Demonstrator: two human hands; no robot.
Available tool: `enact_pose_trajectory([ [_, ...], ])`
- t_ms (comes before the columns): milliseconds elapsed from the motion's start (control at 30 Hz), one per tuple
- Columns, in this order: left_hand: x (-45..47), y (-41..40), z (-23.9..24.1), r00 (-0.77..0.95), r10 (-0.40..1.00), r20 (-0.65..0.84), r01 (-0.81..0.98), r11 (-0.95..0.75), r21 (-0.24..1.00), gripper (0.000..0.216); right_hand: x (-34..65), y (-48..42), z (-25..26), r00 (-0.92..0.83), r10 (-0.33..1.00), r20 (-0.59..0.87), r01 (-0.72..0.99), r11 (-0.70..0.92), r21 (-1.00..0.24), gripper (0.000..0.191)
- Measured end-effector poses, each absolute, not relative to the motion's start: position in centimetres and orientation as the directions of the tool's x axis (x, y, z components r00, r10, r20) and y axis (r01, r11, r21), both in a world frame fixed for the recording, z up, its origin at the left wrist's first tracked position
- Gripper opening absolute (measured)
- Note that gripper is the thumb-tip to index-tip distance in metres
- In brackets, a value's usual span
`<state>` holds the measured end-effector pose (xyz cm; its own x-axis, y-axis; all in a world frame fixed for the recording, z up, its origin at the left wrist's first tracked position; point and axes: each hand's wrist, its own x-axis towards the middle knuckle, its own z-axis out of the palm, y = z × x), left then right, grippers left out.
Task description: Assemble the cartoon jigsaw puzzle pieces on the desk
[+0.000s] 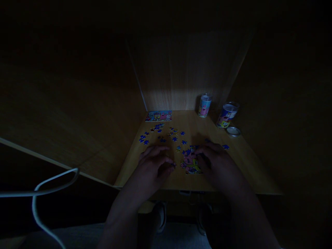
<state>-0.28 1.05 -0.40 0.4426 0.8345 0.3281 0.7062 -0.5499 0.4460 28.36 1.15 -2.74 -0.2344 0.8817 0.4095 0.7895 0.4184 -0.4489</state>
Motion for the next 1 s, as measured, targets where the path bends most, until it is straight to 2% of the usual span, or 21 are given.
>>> enact_pose_trajectory([
  [267, 0.3, 0.7, -0.5, 0.459, 0.831, 0.314, 0.682, -0.556, 0.475, 0.016, 28.4, 1.2, -2.7, -0.242, 0.879, 0.412, 0.782, 0.428, -0.454, 0.019],
  [567, 0.3, 1.0, -0.8, 0.428, 0.839, 0.337, 0.717, -0.542, 0.438, 0.015, 28.3, 1.2, -2.6, -0.237, 0.885, 0.401, 0.775, 0.421, -0.471, 0.018],
  [1000, 1.4, 0.9, -1.1, 0.432, 0.816, 0.383, 0.679, -0.574, 0.457, 0.019, 28.4, 1.2, -2.7, -0.235, 0.886, 0.399, 0.789, 0.414, -0.454, 0.020],
])
